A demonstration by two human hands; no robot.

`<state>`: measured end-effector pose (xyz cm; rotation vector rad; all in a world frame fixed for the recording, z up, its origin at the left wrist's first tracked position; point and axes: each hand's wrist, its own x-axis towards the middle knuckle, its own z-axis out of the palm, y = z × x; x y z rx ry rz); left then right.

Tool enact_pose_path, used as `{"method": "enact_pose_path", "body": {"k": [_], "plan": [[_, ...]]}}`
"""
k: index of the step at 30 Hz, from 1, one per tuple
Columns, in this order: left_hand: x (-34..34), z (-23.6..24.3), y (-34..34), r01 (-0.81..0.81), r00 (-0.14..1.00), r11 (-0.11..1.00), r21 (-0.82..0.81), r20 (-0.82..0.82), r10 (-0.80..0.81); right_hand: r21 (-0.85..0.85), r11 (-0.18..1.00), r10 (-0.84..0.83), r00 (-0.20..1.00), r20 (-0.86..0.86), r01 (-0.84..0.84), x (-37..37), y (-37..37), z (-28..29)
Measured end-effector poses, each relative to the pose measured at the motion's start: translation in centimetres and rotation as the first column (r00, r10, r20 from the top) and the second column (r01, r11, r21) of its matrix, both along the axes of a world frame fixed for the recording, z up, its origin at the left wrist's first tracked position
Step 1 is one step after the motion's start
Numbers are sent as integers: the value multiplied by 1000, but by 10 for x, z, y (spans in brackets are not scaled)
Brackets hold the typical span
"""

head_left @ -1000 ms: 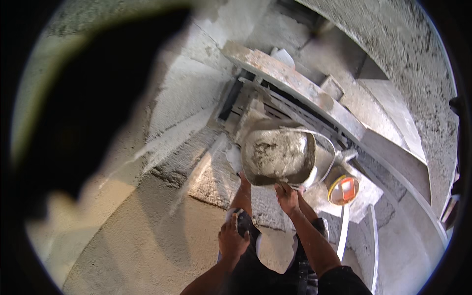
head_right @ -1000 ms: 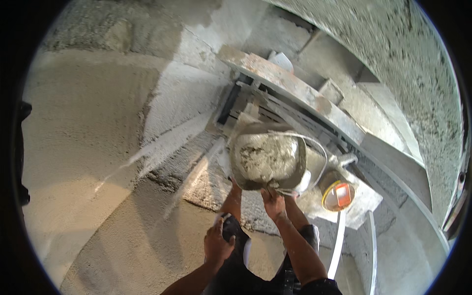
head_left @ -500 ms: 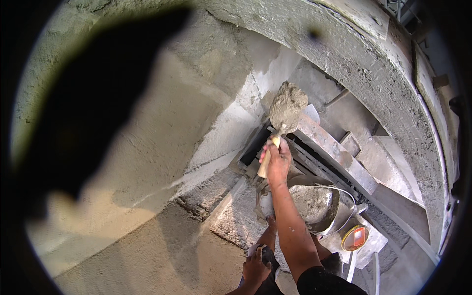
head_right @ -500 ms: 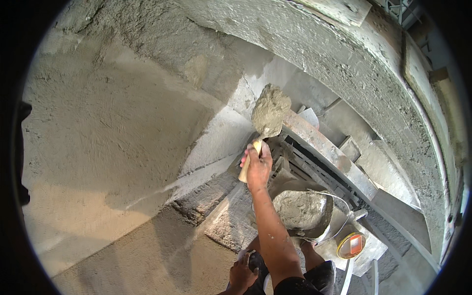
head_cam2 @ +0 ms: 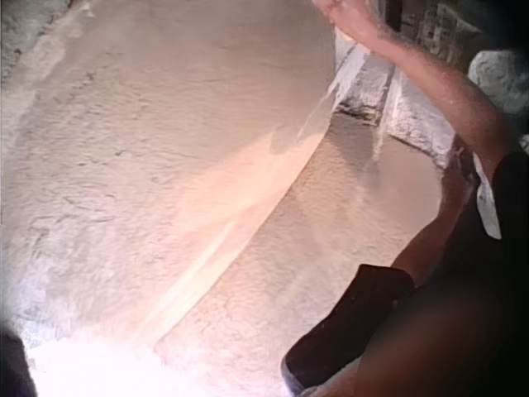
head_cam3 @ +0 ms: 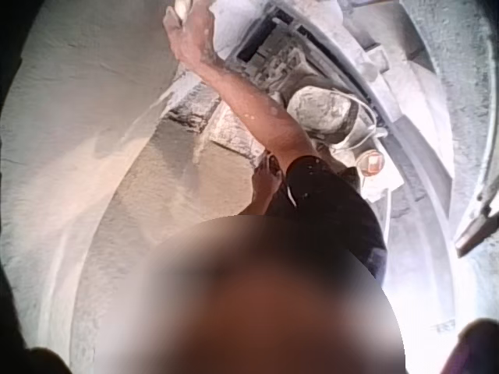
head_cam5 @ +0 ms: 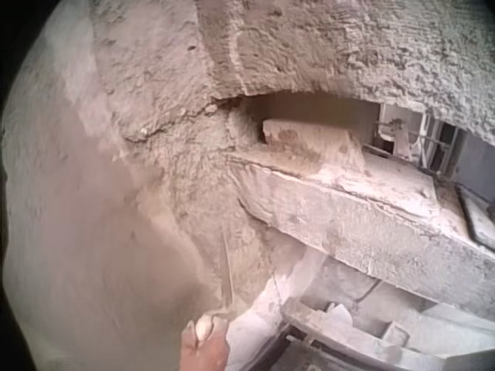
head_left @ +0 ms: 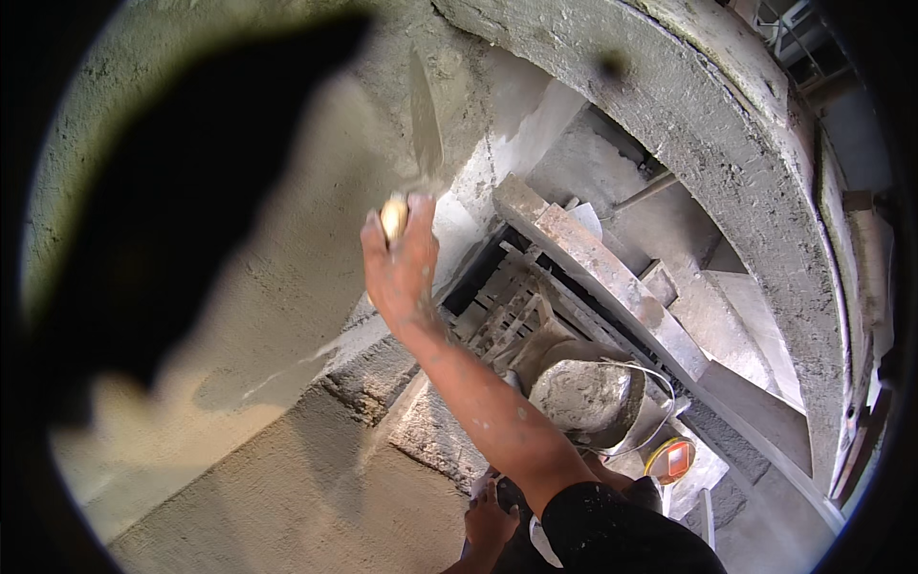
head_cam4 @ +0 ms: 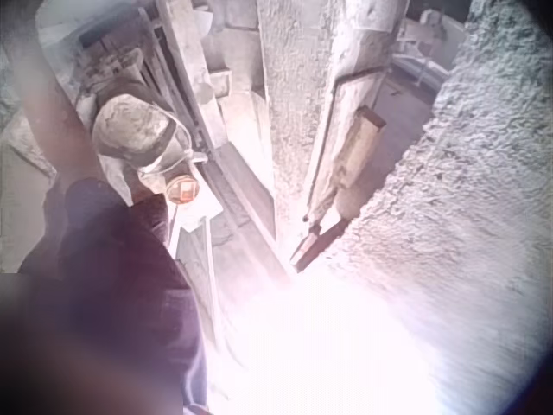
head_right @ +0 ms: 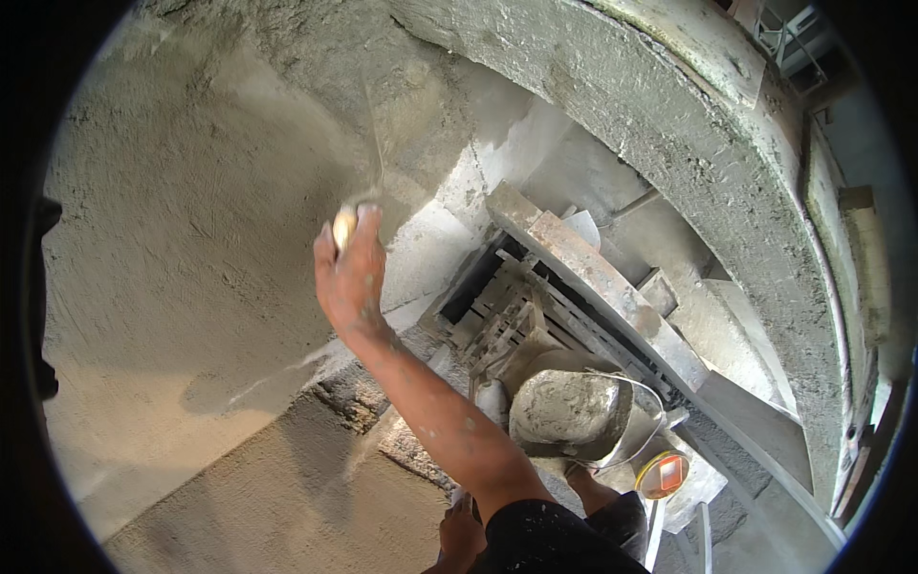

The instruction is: The person scoops wet plaster from a bucket with a trowel and applies it to a curved concrete wall, smoothing the surface in repeated strokes. The person works on a small section of the wall, repeatedly loading the trowel and spreading the plaster.

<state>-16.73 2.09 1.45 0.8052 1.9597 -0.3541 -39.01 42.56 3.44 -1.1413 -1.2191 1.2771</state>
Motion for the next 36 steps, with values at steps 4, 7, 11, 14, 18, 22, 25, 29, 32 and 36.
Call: {"method": "enact_pose_path", "body": {"k": [4, 7, 11, 14, 18, 22, 25, 29, 32, 36], "plan": [[7, 5, 15, 39, 999, 998, -40, -7, -39, -303, 935, 138, 975, -171, -186, 126, -106, -36], [12, -1, 19, 10, 1000, 1000, -11, -20, -10, 9, 989, 114, 805, 582, -146, 257, -175, -91], [34, -1, 4, 97, 995, 995, 22, -20, -96, -578, 777, 629, 282, 724, -250, 442, -267, -145], [51, -3, -4, 149, 988, 989, -5, -33, -149, -587, 805, 534, 322, 782, 91, 524, -301, -183], [68, -4, -10, 170, 984, 985, -37, -41, -171, -581, 786, 592, 14, 806, 209, 544, -271, -267], [78, -5, -16, 197, 978, 979, -49, -58, -200, -744, 662, 746, 22, 666, 89, 510, -268, -324], [85, -5, -19, 201, 977, 979, -33, -66, -202, -650, 754, 642, -104, 760, -98, 509, -306, -303], [92, -6, -22, 212, 973, 976, -37, -89, -215, -644, 761, 627, 166, 761, 73, 516, -322, -268], [93, -7, -24, 222, 969, 972, -72, -95, -228, -397, 914, 375, 204, 904, 82, 502, -296, -283], [96, -5, -26, 199, 975, 979, -45, -88, -202, -535, 839, 529, -83, 844, -96, 481, -279, -315]]}}
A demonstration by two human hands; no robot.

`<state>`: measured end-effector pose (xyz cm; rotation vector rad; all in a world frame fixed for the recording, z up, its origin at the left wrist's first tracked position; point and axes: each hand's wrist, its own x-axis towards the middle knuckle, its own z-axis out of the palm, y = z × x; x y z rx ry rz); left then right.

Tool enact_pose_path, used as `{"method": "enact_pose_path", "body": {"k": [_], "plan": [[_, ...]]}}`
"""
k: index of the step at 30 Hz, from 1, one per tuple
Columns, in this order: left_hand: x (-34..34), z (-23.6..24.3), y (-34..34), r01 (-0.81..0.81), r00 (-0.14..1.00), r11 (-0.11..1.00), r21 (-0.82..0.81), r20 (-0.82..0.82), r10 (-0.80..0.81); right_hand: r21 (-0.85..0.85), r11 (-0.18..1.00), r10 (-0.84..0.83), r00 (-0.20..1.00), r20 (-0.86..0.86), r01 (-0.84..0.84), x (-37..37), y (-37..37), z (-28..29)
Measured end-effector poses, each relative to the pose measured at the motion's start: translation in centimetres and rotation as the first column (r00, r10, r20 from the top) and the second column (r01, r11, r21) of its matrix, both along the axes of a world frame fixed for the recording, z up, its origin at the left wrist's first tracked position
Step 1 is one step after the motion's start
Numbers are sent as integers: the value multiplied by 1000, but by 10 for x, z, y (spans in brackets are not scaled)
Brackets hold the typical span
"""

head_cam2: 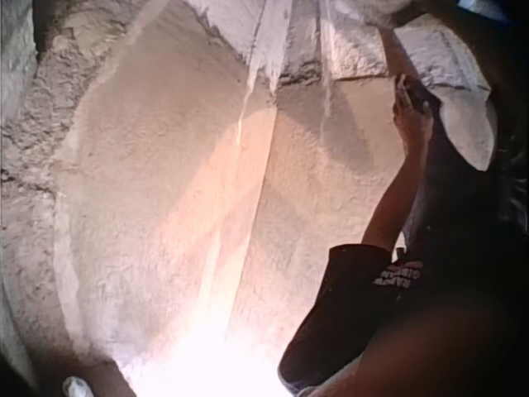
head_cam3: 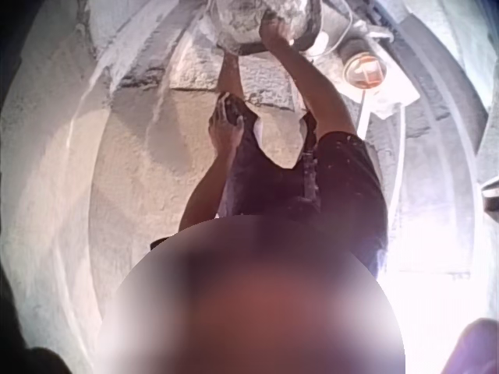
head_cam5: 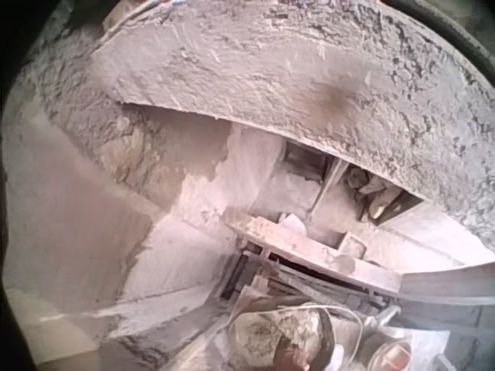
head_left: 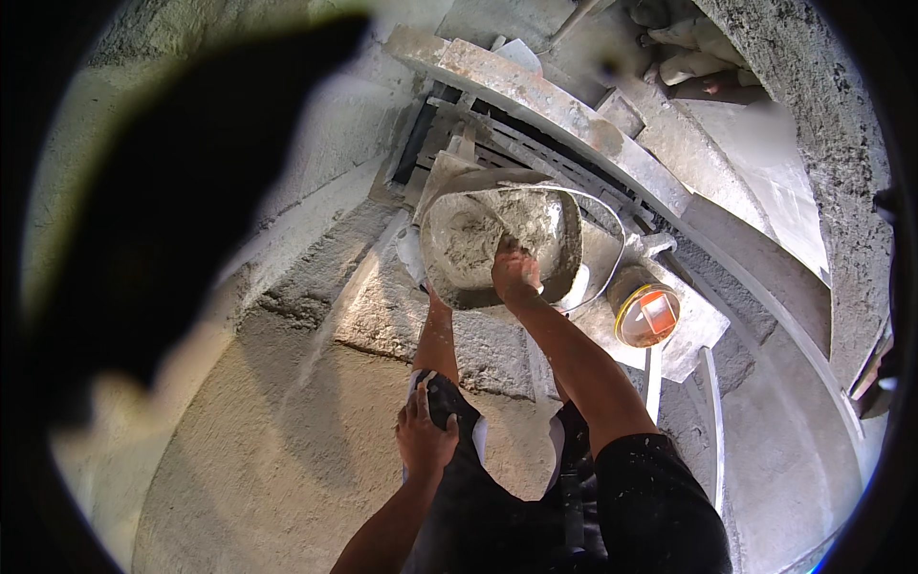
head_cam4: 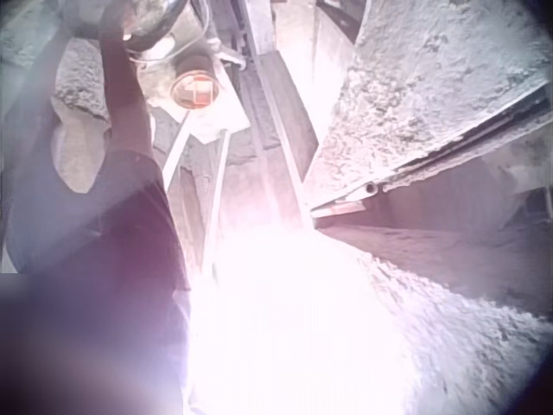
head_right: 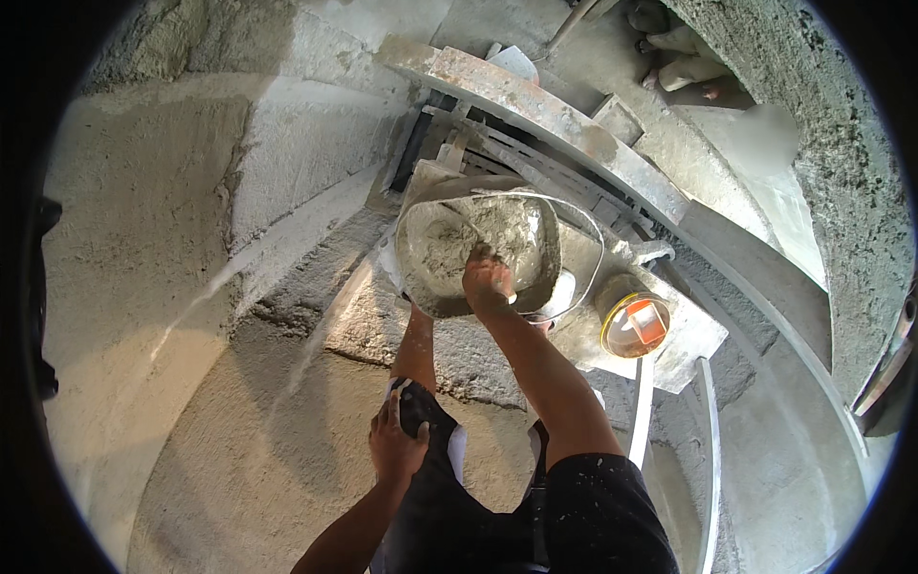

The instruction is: The person scoops wet plaster from a bucket with a trowel and applies it to a curved concrete wall, smoothing the surface in repeated strokes. The person works on a small section of the wall, repeatedly loading the trowel and spreading the plaster.

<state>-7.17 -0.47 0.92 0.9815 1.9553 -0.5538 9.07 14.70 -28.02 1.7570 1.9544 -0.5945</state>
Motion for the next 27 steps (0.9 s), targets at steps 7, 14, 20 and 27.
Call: {"method": "enact_pose_path", "body": {"k": [7, 14, 20, 27], "plan": [[2, 1, 1, -15, 1000, 1000, 17, 6, 15, -85, 994, 52, 985, -165, -67, 33, -38, 55], [2, 0, -5, -15, 1000, 999, -30, -13, 15, -307, 945, 103, 993, -62, -117, 8, -8, 25], [-3, -1, -8, -21, 1000, 1000, -23, 8, 21, -455, 831, -323, 944, 71, 319, 104, -31, 60], [-9, -3, -7, -47, 999, 999, 11, 13, 46, -543, 815, -247, 969, -7, 204, 34, 1, -5]]}}
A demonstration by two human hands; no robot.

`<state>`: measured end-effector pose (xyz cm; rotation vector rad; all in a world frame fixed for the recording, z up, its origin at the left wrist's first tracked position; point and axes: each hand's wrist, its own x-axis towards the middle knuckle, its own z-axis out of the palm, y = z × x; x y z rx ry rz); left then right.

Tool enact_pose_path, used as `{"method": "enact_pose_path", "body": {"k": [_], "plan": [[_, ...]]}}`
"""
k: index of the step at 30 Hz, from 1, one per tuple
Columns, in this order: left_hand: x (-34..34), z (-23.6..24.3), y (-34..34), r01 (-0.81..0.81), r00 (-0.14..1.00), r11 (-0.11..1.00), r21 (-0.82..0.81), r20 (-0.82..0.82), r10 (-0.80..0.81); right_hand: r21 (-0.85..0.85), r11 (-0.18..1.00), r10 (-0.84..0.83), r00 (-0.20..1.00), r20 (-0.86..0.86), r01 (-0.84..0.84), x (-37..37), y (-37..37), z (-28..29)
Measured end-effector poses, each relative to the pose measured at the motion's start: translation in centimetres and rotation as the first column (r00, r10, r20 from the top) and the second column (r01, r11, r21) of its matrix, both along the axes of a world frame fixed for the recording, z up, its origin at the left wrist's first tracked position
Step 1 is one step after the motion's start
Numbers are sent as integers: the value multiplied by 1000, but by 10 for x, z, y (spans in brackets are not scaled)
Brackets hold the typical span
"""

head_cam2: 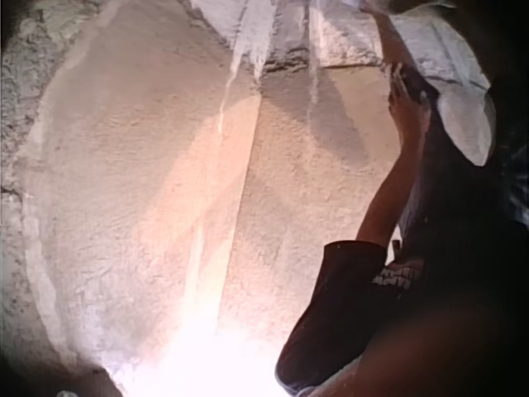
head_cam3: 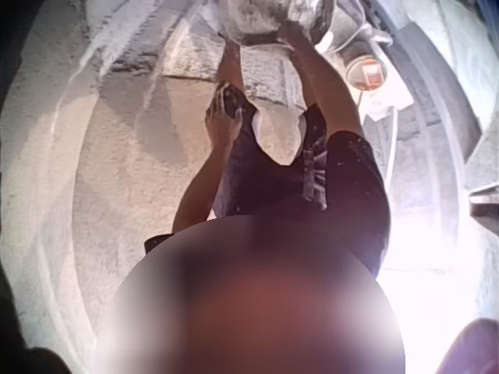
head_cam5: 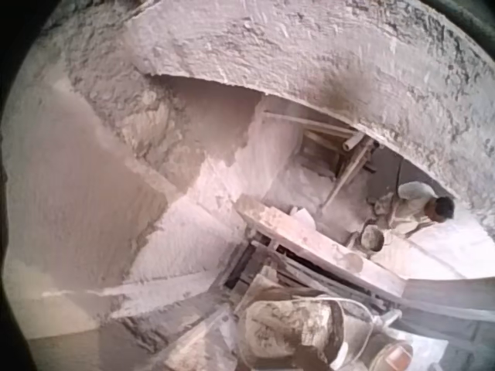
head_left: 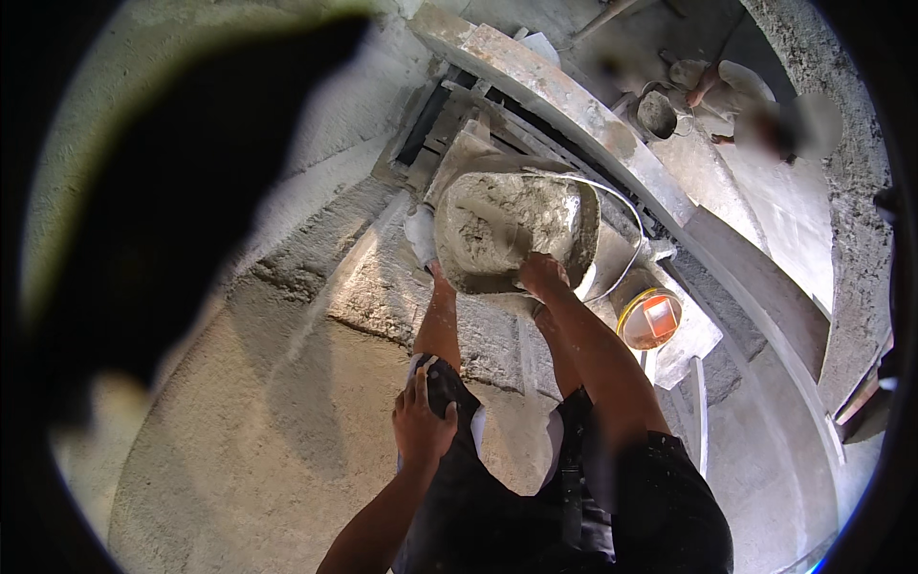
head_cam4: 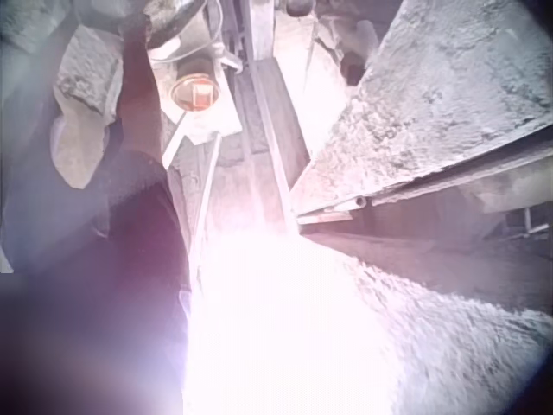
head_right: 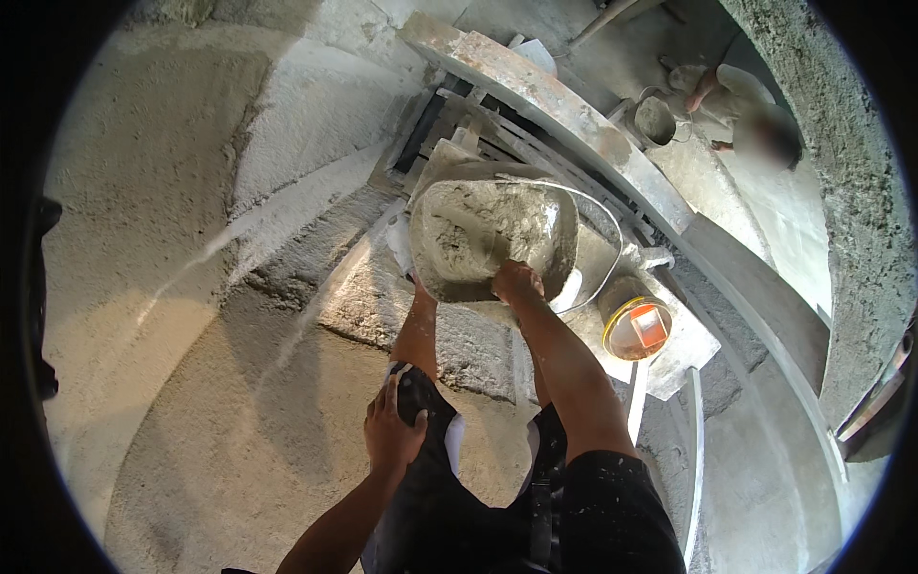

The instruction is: The person scoops wet plaster from a bucket with a trowel and applies it to a curved concrete wall, smoothing the surface in repeated strokes. The person works on a small section of the wall, repeatedly loading the trowel and spreading the plaster.

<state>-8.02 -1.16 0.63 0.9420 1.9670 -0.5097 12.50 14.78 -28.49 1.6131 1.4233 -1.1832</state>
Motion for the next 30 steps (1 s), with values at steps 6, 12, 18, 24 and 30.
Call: {"method": "enact_pose_path", "body": {"k": [6, 12, 18, 24, 30], "plan": [[-3, 1, -3, -6, 1000, 1000, 20, 7, 6, -98, 990, -120, 977, -177, 104, 18, -13, -1], [-8, 3, 3, -14, 1000, 1000, 14, 22, 13, 246, 909, -192, 863, -468, 336, 35, -34, 60], [-22, 12, 26, 41, 999, 996, 82, -2, -41, -169, 746, -613, 566, -551, 644, -30, 4, 148], [-46, 13, 34, 7, 1000, 998, 60, 9, -8, -485, 502, -766, 108, -634, 716, -171, 88, 190], [-77, 7, 33, -18, 998, 1000, -7, 52, 18, -539, 323, -685, -201, -701, 778, -319, 202, 181]]}}
